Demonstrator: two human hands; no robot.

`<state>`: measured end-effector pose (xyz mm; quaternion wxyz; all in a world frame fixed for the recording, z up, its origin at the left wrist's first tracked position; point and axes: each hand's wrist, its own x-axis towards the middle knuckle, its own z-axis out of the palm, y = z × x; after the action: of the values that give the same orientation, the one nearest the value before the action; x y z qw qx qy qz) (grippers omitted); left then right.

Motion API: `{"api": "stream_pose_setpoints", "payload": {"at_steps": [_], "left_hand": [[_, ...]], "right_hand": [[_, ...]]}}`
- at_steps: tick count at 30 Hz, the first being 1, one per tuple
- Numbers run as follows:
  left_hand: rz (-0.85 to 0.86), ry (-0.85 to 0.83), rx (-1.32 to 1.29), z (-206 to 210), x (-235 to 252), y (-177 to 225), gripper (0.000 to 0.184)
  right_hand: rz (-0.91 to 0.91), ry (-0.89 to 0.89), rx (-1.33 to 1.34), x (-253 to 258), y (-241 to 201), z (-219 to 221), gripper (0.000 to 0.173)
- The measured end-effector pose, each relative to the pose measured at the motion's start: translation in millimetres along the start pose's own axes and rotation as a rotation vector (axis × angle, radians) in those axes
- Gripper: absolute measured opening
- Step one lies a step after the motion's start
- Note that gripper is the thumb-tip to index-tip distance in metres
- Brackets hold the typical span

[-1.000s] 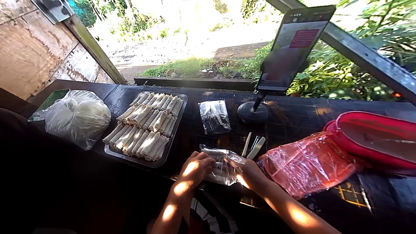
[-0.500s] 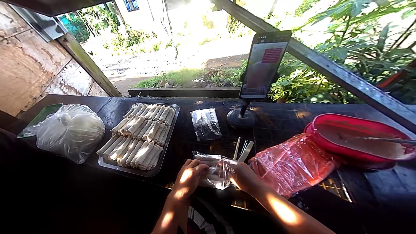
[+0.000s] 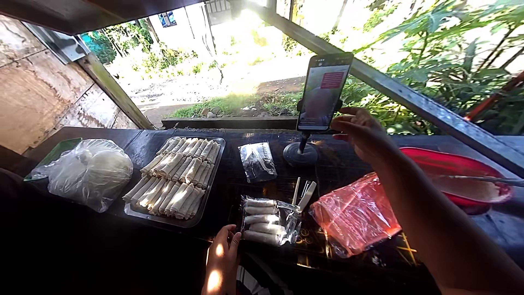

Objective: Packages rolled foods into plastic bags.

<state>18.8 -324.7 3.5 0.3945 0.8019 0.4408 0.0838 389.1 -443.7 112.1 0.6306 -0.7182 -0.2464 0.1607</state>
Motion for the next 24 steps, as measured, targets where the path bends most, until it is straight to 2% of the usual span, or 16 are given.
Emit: {"api": "stream_pose_setpoints", "payload": {"at_steps": [5, 9, 13, 15, 20, 24], "left_hand": [[-0.016, -0.009, 0.037, 3.7, -1.9, -3.6, 0.027], [0.0, -0.002, 0.105, 4.4, -1.5, 1.0, 0.024], [0.006, 0.029, 0.121, 7.6, -0.9, 1.9, 0.025], [-0.022, 0.019, 0.117, 6.5, -1.0, 4.2, 0.026], [-0.108, -0.026, 0.17, 6.1, -2.4, 11.7, 0.03], [-0.049, -0.008, 0.216, 10.3, -7.9, 8.3, 0.031]], "right_hand": [[0.123, -0.055, 0.129, 26.3, -13.5, 13.5, 0.045], [0.172, -0.006, 0.119, 29.2, -24.4, 19.8, 0.032], [0.264, 0.032, 0.095, 31.6, -29.0, 18.1, 0.06], [0.283, 0.03, 0.134, 33.7, -26.5, 16.4, 0.068], [0.26, -0.032, 0.18, 29.3, -14.8, 14.5, 0.063], [0.237, 0.009, 0.176, 6.9, 8.4, 20.1, 0.054]]}}
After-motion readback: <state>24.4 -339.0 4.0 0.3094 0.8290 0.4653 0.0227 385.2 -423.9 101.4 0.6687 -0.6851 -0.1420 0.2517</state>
